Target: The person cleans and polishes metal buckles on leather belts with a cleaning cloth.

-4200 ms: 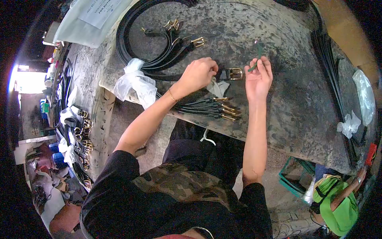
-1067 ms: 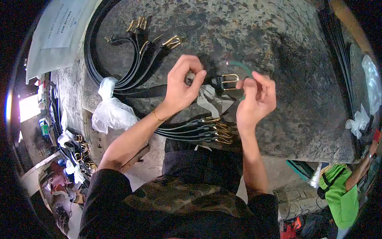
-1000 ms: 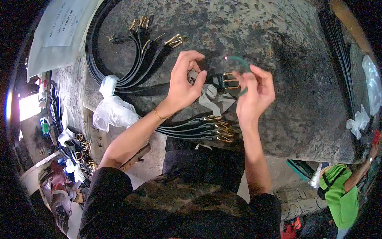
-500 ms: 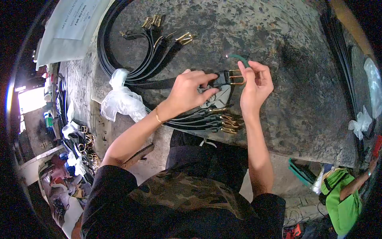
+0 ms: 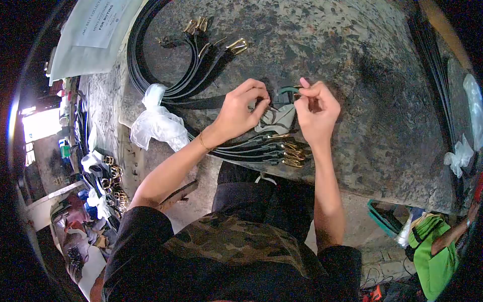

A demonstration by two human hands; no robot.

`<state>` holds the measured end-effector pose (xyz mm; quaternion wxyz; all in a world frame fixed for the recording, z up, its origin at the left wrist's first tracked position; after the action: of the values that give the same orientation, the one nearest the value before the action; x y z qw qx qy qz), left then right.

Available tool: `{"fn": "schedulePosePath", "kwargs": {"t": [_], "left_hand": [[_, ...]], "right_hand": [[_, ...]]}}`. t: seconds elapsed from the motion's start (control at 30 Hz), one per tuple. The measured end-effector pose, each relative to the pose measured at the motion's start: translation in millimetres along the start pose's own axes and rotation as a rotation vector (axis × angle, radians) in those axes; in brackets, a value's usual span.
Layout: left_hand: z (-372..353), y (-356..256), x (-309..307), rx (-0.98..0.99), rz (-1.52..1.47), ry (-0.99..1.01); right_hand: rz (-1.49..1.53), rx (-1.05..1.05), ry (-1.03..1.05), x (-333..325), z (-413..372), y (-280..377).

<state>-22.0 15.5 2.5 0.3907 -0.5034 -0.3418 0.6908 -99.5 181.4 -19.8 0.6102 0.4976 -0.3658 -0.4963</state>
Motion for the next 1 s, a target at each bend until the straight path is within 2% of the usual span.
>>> {"fn": "schedulePosePath", "kwargs": {"t": [0.37,0.8,0.87,0.93,1.0], "left_hand": [[0,3,-1,0.041,0.0,-0.004],[0,0,-2,-0.003,-0.027,0.011],[-1,-2,-5,-0.002,-0.02,0.078],[-2,-10,-11,0.003,-0.013,0.143],[-6,-26,-17,0.167,0.053,0.273]], "right_hand": [[-0.13,-0.128,0.079,0,0,2],[-0.21,-0.159,0.109,-1,1,1],[0.006,-0.023,0.022,-3,2,2],[0.099,0.029,0.009,-10,4,-8],[0.309,0.114,-0.025,-13,7,-12]]}}
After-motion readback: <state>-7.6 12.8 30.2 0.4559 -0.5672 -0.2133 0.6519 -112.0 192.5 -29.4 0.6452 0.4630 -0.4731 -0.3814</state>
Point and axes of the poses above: each hand's wrist, its own z-axis towards the middle knuckle, its own x-axis out of the palm, y = z × x, the point moved 3 cm from there along z, towards the middle knuckle, and after that the axes turned 14 degrees about -z, right-handed, at the moved point
